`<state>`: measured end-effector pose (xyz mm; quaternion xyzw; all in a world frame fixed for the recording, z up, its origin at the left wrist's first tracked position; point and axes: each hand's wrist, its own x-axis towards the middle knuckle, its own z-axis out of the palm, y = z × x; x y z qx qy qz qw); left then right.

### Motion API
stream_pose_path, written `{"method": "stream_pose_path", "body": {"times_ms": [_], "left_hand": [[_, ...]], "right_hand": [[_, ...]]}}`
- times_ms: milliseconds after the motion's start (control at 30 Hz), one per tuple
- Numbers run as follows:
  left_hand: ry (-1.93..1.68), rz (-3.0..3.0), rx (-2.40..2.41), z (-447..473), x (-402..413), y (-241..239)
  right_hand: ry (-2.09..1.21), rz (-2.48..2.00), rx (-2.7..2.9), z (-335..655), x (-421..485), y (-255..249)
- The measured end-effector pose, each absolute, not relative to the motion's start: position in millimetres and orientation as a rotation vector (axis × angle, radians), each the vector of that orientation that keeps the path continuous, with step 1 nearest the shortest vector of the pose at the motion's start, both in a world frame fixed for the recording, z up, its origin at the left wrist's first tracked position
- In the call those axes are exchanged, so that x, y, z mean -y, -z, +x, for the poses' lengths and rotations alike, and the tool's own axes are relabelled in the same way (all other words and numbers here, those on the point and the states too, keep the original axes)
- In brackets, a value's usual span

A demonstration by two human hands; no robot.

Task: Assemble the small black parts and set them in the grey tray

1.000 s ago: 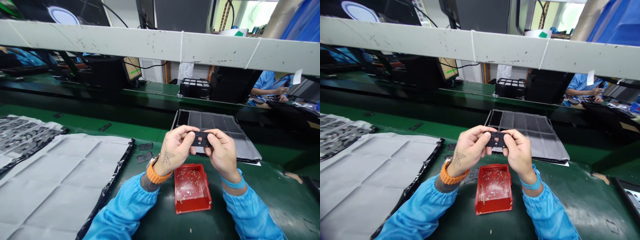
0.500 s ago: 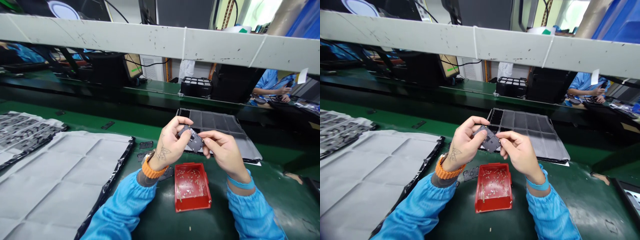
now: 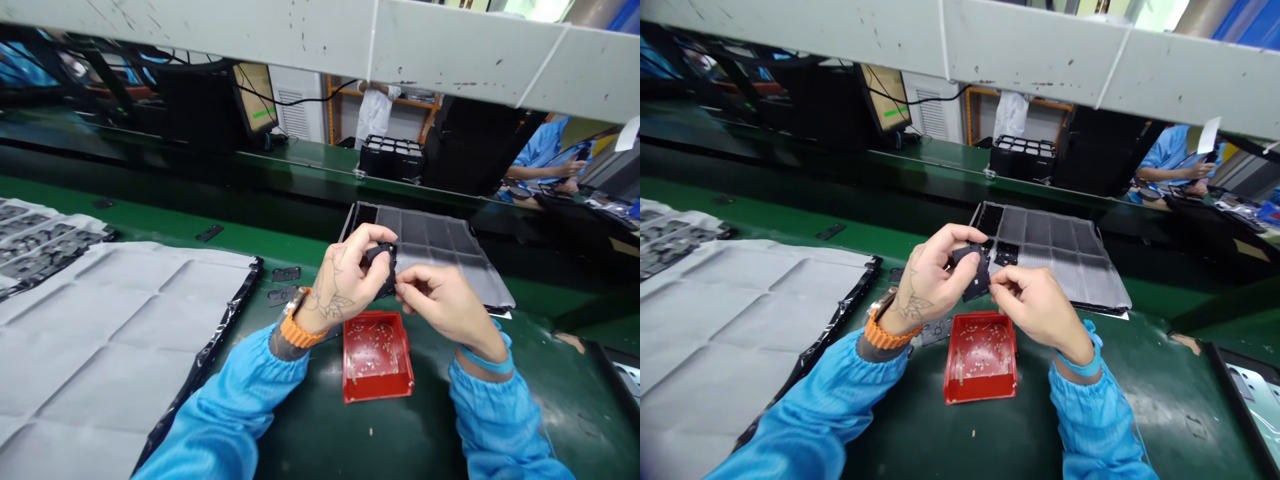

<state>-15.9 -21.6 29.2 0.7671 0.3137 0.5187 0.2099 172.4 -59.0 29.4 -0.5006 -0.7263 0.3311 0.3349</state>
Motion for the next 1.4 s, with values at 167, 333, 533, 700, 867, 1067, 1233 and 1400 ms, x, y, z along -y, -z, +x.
{"method": "stream_pose_path", "body": {"times_ms": [167, 333, 533, 700, 867, 1067, 1233, 1400], "left_hand": [[-1.400, 2.260, -0.748, -14.5, 23.0, -26.9], [-1.392, 2.259, -0.780, -13.7, 22.5, -27.0], [-1.341, 2.172, -0.942, -15.6, 19.9, -28.4], [-1.235, 2.153, -0.900, -22.6, 17.8, -30.5], [-1.142, 2.038, -0.853, -25.8, 17.0, -28.1], [-1.131, 1.935, -0.776, -24.8, 18.4, -24.7], [-1.147, 2.089, -0.821, -25.3, 19.7, -28.4], [-1.129, 2.264, -0.844, -25.0, 23.5, -33.7]], "right_hand": [[-0.662, -1.263, 2.064, 168.2, 54.3, -28.0], [-0.521, -1.228, 2.106, 163.3, 50.7, -26.2], [-0.528, -1.248, 2.054, 161.8, 51.2, -26.6], [-0.682, -1.245, 1.842, 158.8, 52.8, -23.9], [-0.895, -1.199, 1.785, 160.3, 58.5, -28.4], [-0.958, -1.197, 1.798, 165.7, 59.6, -29.5], [-0.945, -1.210, 1.845, 167.4, 59.9, -30.4], [-0.939, -1.241, 1.876, 167.1, 60.5, -33.4]]}}
